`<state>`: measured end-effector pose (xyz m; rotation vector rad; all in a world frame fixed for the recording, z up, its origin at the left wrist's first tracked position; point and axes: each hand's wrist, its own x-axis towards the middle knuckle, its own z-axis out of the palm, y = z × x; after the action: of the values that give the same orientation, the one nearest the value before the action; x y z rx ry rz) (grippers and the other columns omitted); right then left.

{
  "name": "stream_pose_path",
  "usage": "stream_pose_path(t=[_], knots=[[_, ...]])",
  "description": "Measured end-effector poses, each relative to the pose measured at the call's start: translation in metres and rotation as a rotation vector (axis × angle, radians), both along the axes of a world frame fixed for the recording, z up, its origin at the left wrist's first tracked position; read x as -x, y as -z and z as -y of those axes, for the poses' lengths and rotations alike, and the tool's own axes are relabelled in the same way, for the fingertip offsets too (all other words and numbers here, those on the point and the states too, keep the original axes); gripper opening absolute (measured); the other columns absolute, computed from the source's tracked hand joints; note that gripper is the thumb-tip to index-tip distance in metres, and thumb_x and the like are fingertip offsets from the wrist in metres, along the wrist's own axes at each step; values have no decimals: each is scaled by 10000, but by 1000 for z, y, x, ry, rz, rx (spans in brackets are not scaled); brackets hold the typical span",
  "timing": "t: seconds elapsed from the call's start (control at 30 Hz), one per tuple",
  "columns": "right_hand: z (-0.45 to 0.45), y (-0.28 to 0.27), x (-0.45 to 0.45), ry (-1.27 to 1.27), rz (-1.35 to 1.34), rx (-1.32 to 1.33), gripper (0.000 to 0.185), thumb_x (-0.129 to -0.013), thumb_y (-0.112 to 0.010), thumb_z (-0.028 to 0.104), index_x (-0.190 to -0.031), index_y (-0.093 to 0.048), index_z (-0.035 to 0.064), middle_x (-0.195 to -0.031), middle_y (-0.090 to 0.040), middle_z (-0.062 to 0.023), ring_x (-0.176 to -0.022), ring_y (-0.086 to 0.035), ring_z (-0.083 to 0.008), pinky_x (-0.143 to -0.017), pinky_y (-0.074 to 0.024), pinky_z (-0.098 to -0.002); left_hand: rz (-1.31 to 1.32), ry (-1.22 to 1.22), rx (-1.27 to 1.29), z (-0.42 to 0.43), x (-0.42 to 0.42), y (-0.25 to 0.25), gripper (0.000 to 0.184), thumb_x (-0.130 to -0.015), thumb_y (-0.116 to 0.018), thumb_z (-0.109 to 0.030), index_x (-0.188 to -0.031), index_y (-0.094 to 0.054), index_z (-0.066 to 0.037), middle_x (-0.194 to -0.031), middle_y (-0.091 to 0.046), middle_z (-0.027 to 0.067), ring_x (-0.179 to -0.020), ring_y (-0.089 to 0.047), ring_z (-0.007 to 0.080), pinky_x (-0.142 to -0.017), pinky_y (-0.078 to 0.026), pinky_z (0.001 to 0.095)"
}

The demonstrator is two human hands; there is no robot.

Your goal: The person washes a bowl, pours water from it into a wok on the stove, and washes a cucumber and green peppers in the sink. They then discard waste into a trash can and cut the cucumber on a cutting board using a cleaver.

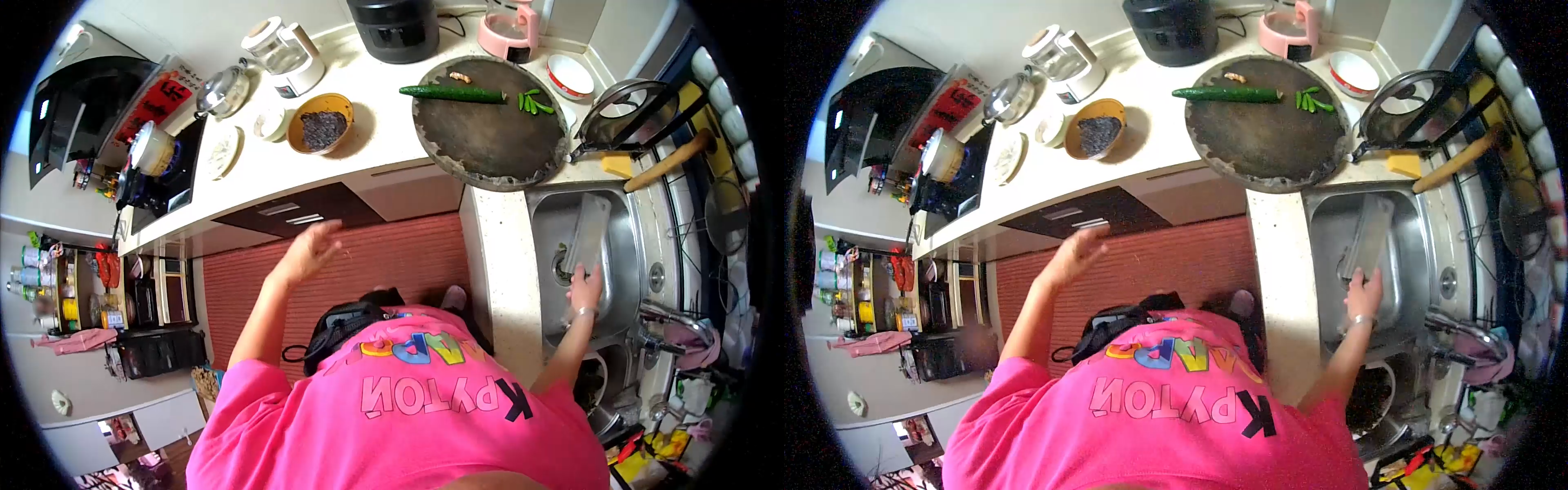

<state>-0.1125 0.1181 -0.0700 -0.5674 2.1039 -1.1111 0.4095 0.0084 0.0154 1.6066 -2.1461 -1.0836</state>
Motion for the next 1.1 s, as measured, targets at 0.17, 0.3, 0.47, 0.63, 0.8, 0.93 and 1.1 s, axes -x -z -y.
stream_pose_path(t=[0.17, 0.3, 0.47, 0.63, 0.8, 0.93, 1.1], knots=[[70, -30, -30, 18, 299, 271, 201, -919, -514, 181, -1033, -456, 27, -650, -452, -5, -474, -400, -74, -392, -350, -235, -61, 122, 159, 93, 67, -16, 464, -844, -609, -132, -1275, -456, -54, -1175, -519, 180, -1030, -558, 291, -845, -491, 359], [118, -53, -82, -85, 129, 234, 149, -925, -501, 173, -954, -467, 30, -620, -448, 0, -455, -403, -70, -409, -347, -225, -181, 266, 378, 195, 121, 7, 560, -790, -651, -124, -1302, -430, -72, -1256, -472, 188, -1123, -503, 324, -912, -447, 407], [148, -46, -126, -37, 143, 66, 152, -907, -554, 196, -940, -459, 82, -593, -460, 8, -429, -411, -58, -366, -354, -214, -65, 282, 689, 295, 191, 46, 595, -760, -650, -131, -1297, -415, -26, -1301, -419, 209, -1218, -408, 338, -988, -343, 442], [186, -66, -155, 31, 75, -36, 134, -909, -551, 182, -952, -476, 80, -579, -455, 11, -425, -409, -58, -365, -345, -212, -60, 340, 580, 339, 221, 76, 539, -765, -620, -129, -1270, -462, -31, -1073, -510, 108, -1077, -469, 261, -921, -314, 395], [202, -73, -155, 1, 46, -33, 152, -917, -521, 167, -1011, -491, 51, -574, -446, 20, -431, -397, -48, -375, -321, -207, 70, 402, 554, 350, 225, 74, 541, -713, -617, -76, -1239, -494, -59, -1010, -524, 81, -1004, -508, 239, -864, -325, 367], [204, -72, -135, -95, -137, 0, 177, -914, -533, 179, -1013, -524, 33, -691, -515, 16, -517, -437, -46, -450, -348, -199, -69, 489, 597, 330, 228, 64, 493, -742, -574, -69, -1230, -502, -88, -1031, -543, 96, -982, -536, 232, -831, -328, 373], [197, -84, -113, -177, -571, 48, 264, -887, -557, 206, -1033, -494, -5, -778, -612, -145, -621, -598, -239, -550, -455, -370, -134, 525, 656, 293, 254, 79, 463, -751, -648, -181, -1188, -534, -84, -1049, -561, 109, -949, -551, 252, -780, -394, 369]])
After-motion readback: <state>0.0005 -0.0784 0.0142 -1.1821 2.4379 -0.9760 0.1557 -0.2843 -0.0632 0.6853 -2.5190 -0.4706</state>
